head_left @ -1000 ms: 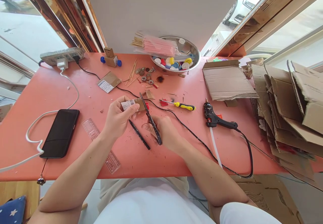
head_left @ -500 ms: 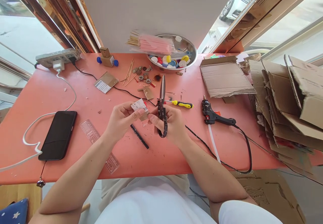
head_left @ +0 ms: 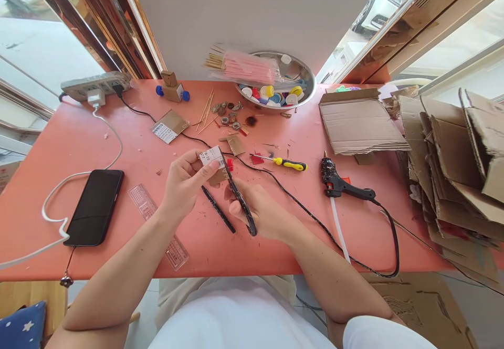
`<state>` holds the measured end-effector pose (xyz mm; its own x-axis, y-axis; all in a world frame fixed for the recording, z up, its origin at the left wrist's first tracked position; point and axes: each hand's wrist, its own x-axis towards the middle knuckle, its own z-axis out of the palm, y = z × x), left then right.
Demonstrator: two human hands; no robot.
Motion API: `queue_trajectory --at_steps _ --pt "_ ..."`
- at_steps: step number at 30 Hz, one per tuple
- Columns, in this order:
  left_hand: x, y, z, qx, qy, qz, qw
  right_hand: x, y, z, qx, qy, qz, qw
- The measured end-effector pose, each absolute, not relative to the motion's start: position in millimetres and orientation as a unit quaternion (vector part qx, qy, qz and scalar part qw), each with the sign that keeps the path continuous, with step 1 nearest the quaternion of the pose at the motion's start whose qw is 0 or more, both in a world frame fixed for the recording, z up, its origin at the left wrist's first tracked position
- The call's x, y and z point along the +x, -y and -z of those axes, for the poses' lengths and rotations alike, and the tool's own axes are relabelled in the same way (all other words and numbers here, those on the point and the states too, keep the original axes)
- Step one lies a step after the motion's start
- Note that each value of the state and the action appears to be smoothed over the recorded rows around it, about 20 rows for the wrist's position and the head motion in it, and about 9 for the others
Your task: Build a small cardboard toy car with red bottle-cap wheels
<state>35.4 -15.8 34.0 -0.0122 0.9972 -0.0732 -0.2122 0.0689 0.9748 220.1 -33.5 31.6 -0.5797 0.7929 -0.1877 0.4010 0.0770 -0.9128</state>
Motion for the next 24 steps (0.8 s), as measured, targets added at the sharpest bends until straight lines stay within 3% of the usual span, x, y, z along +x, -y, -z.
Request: queue_trajectory --at_steps 8,18,24 --pt "34.8 15.5 -38.2 0.427 -0.49 -0.527 0.548 217.0 35.7 -37.1 -0.395 0.659 -0.606 0.208" --pt "32.7 15.8 -36.4 0.436 -0.471 -0.521 0.562 216.2 37.6 -33.3 -0.397 0.658 -0.596 0.231" --pt "33.3 15.0 -38.5 0.43 -0.477 -0.532 0.552 220.1 36.2 -36.1 -0.403 0.675 -0.586 0.198"
